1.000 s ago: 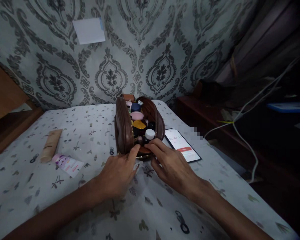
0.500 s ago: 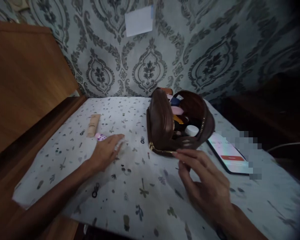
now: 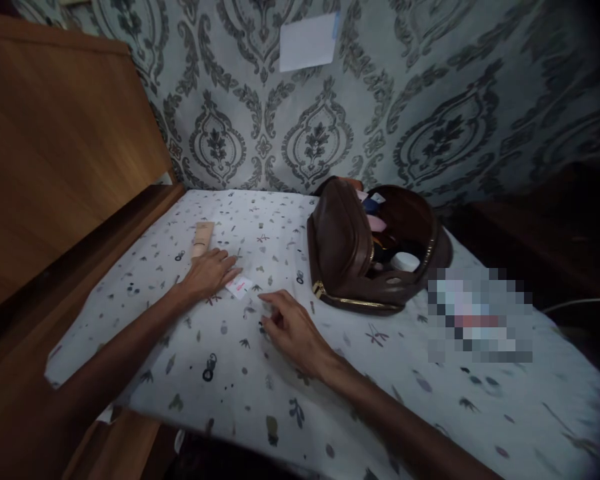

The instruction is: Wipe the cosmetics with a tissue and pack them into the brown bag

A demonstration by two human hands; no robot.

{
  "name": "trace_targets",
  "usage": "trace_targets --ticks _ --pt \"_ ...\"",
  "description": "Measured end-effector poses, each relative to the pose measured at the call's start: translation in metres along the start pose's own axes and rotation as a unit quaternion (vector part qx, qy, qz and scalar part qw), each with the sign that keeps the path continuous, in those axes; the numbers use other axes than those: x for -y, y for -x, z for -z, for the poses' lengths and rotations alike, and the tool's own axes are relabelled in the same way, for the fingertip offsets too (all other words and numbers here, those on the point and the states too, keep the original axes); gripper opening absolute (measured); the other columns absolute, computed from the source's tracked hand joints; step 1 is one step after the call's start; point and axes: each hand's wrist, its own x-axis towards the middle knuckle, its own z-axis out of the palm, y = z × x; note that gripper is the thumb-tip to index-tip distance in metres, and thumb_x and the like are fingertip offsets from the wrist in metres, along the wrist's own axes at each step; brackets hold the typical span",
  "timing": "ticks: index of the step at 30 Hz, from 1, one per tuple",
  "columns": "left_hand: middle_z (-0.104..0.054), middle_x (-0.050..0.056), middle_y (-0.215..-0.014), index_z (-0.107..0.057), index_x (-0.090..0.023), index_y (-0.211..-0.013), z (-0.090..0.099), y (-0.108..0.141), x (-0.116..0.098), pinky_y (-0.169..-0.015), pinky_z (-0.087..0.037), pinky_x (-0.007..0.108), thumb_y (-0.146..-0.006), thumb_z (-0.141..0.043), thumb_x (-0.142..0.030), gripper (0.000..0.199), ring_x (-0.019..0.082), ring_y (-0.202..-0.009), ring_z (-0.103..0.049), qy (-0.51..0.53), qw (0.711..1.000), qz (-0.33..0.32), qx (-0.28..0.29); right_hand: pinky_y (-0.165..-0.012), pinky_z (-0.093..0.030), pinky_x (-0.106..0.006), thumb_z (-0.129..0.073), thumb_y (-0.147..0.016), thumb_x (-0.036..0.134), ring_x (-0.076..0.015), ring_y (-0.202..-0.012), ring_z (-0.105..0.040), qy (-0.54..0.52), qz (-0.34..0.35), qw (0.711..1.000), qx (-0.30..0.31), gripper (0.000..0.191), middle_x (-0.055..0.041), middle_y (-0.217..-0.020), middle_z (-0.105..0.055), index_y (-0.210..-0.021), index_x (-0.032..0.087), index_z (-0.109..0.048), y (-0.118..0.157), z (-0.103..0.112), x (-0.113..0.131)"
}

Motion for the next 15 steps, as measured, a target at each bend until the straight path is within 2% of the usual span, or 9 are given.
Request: trace_targets --ticks 4,8,10,13,15 --pt "-0.064 0.008 -0.084 -0.066 -0.015 -0.09 -0.001 -0.001 -0.002 -0.076 -0.045 0.033 -0.104 -0.039 -0.041 0.039 0.022 -0.085 -0.059 0.011 1.0 0.0 -0.029 -0.07 -0.052 -0.03 -0.056 -0.084 0.015 -0.0135 -0.073 -0.06 -0.055 -0.041 0.997 -0.034 0.038 -0.0049 -0.1 -0.061 -0.122 0.017 -0.06 0.001 -0.011 -0.006" --pt "-0.063 0.008 -0.08 -0.064 -0.015 -0.084 0.01 0.002 -0.023 -0.072 -0.044 0.032 -0.104 -0.037 -0.038 0.042 0.021 -0.082 -0.058 0.026 0.996 -0.028 -0.075 -0.065 -0.054 -0.029 -0.058 -0.088 0.029 -0.0133 -0.072 -0.063 -0.171 -0.082 0.981 -0.049 0.045 -0.0107 -0.115 -0.063 -0.131 0.018 -0.054 0.004 -0.014 -0.011" --pt "-0.062 0.008 -0.078 -0.064 -0.017 -0.081 0.02 0.001 -0.038 -0.069 -0.044 0.031 -0.104 -0.037 -0.038 0.04 0.021 -0.081 -0.057 0.045 0.993 -0.057 -0.097 -0.063 -0.053 -0.029 -0.058 -0.09 0.038 -0.0141 -0.067 -0.063 -0.236 -0.106 0.965 -0.03 0.046 -0.0072 -0.099 -0.068 -0.13 0.017 -0.053 0.004 -0.013 -0.012" --pt "-0.061 0.007 -0.075 -0.063 -0.018 -0.078 0.035 -0.004 -0.059 -0.068 -0.043 0.031 -0.102 -0.04 -0.037 0.039 0.02 -0.078 -0.055 0.081 0.985 -0.084 -0.13 -0.057 -0.05 -0.028 -0.059 -0.089 0.049 -0.0155 -0.057 -0.063 -0.301 -0.121 0.946 0.017 0.035 0.0004 -0.069 -0.063 -0.103 0.018 -0.061 0.004 -0.01 -0.011" --pt "-0.06 0.006 -0.073 -0.063 -0.018 -0.076 0.043 -0.009 -0.068 -0.067 -0.043 0.031 -0.102 -0.041 -0.036 0.039 0.02 -0.075 -0.055 0.101 0.98 -0.085 -0.147 -0.051 -0.048 -0.026 -0.061 -0.086 0.055 -0.0154 -0.054 -0.062 -0.327 -0.125 0.936 0.028 0.035 0.0018 -0.065 -0.061 -0.088 0.02 -0.06 0.005 -0.007 -0.009"
